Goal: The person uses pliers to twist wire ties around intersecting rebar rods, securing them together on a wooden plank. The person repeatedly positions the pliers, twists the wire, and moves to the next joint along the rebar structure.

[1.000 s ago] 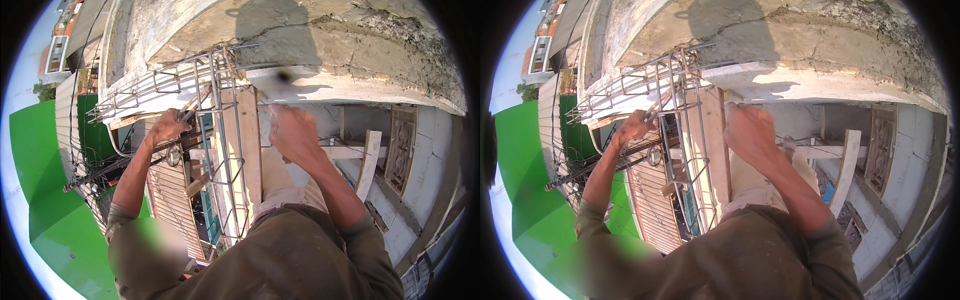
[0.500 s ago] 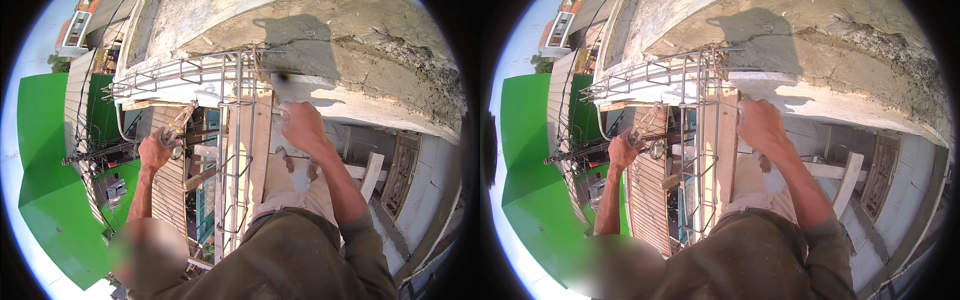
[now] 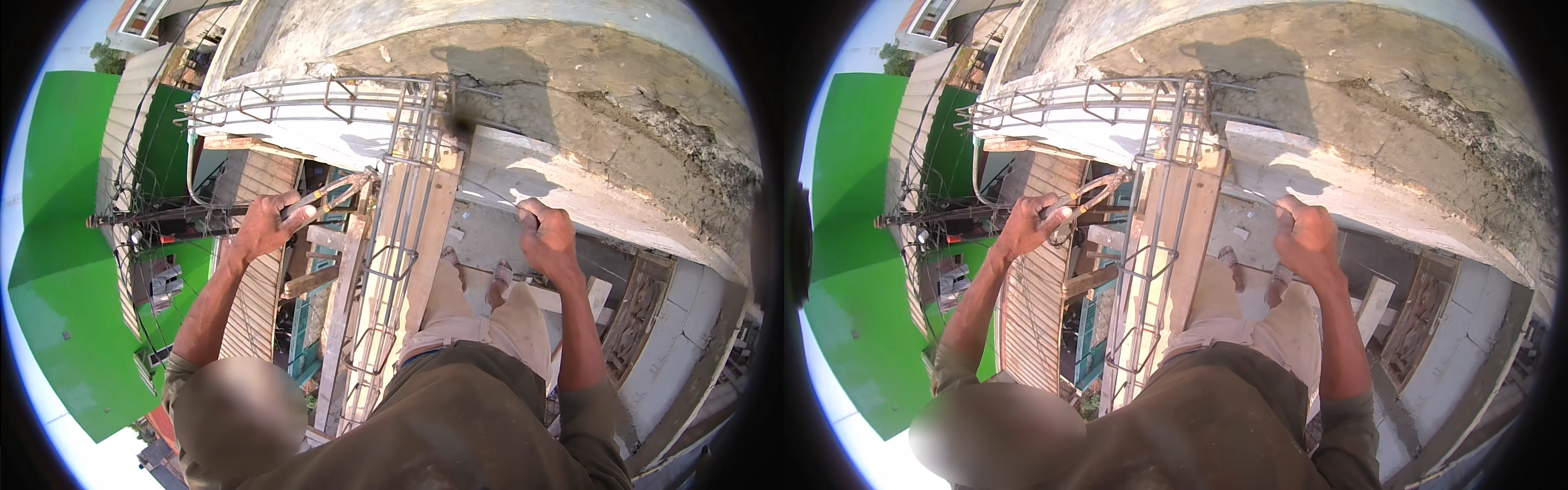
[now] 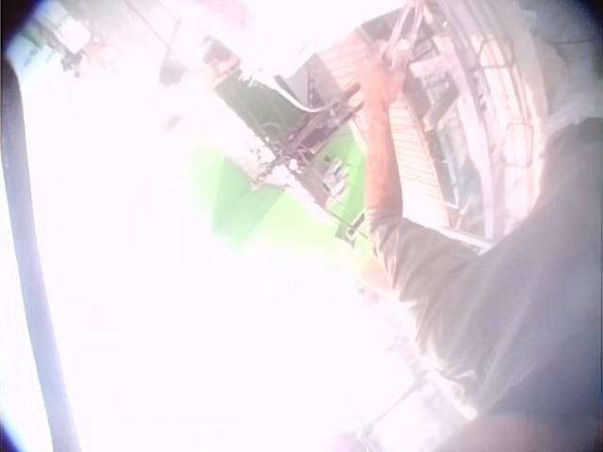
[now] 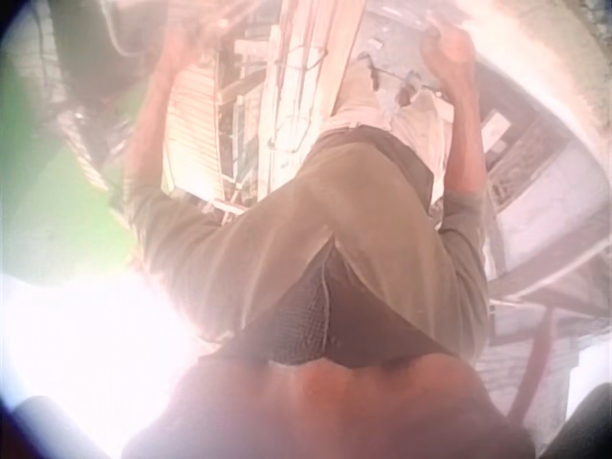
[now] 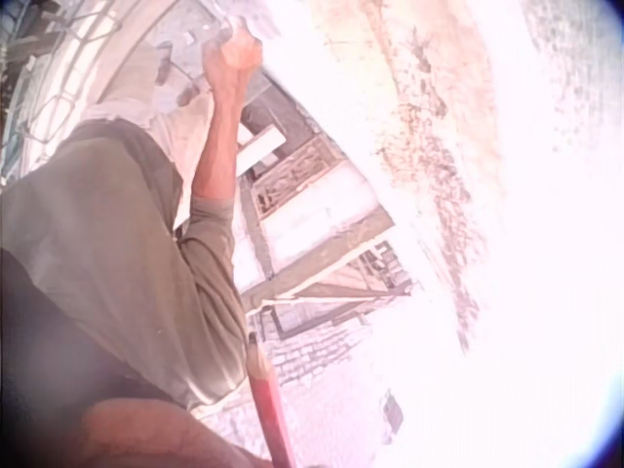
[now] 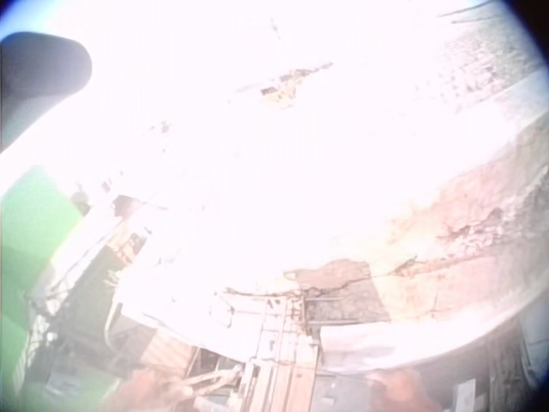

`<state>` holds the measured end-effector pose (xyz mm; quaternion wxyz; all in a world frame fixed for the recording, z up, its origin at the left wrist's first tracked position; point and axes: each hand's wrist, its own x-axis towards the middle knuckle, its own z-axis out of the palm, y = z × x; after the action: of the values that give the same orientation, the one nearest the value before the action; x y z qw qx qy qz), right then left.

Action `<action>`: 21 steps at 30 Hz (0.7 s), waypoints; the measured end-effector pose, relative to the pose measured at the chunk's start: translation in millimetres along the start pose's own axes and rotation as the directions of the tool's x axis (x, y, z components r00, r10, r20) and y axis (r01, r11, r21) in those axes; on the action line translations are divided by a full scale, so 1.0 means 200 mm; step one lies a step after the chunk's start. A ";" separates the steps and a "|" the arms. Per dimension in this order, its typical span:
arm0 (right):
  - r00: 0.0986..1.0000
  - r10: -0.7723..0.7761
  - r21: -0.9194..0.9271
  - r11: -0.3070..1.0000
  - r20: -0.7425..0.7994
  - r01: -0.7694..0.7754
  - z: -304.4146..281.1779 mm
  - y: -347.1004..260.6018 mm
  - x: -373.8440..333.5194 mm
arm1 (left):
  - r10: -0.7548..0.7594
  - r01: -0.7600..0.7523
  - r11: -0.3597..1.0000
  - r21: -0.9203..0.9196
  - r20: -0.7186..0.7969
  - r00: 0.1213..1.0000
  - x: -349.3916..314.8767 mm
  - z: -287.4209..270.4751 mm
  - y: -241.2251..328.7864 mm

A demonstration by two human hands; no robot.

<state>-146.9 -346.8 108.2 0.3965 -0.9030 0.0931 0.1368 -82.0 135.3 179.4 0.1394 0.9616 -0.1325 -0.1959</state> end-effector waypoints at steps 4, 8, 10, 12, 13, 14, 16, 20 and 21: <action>1.000 0.024 -0.025 0.999 -0.017 -0.025 0.01 0.03 0.01 | 0.058 -0.051 0.991 0.126 -0.052 0.997 0.00 0.00 0.03; 0.990 -0.094 -0.079 0.993 -0.109 0.086 0.01 0.08 0.02 | 0.010 -0.009 0.955 0.297 -0.001 1.000 0.05 -0.09 0.00; 0.988 -0.099 -0.085 0.992 -0.116 0.089 0.00 0.07 0.04 | 0.050 -0.028 0.930 0.368 -0.050 0.998 0.07 -0.10 -0.07; 0.993 -0.061 -0.093 0.994 -0.098 0.052 0.00 0.05 0.07 | 0.099 -0.068 0.917 0.392 -0.058 0.993 0.14 -0.13 -0.06; 0.994 -0.066 -0.069 0.996 -0.093 0.060 0.02 0.05 0.09 | 0.123 -0.088 0.910 0.405 -0.061 0.991 0.16 -0.14 -0.04; 0.994 -0.065 -0.048 0.997 -0.093 0.061 0.05 0.05 0.10 | 0.081 -0.066 0.908 0.414 -0.020 0.997 0.20 -0.15 0.04; 0.993 -0.084 -0.028 0.996 -0.086 0.082 0.13 0.02 0.11 | 0.131 -0.103 0.922 0.374 -0.050 0.990 0.24 -0.11 0.12; 0.988 -0.144 -0.055 0.988 -0.055 0.141 0.23 -0.08 0.12 | 0.160 -0.118 0.924 0.363 -0.088 0.983 0.28 -0.06 0.08; 0.988 -0.146 -0.073 0.987 -0.054 0.142 0.23 -0.08 0.11 | 0.133 -0.097 0.922 0.374 -0.071 0.989 0.29 -0.07 0.06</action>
<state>-130.4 -302.8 82.2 0.3713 -0.9241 0.0346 0.0839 -26.3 109.8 175.7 -0.0267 0.9694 -0.2164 -0.1128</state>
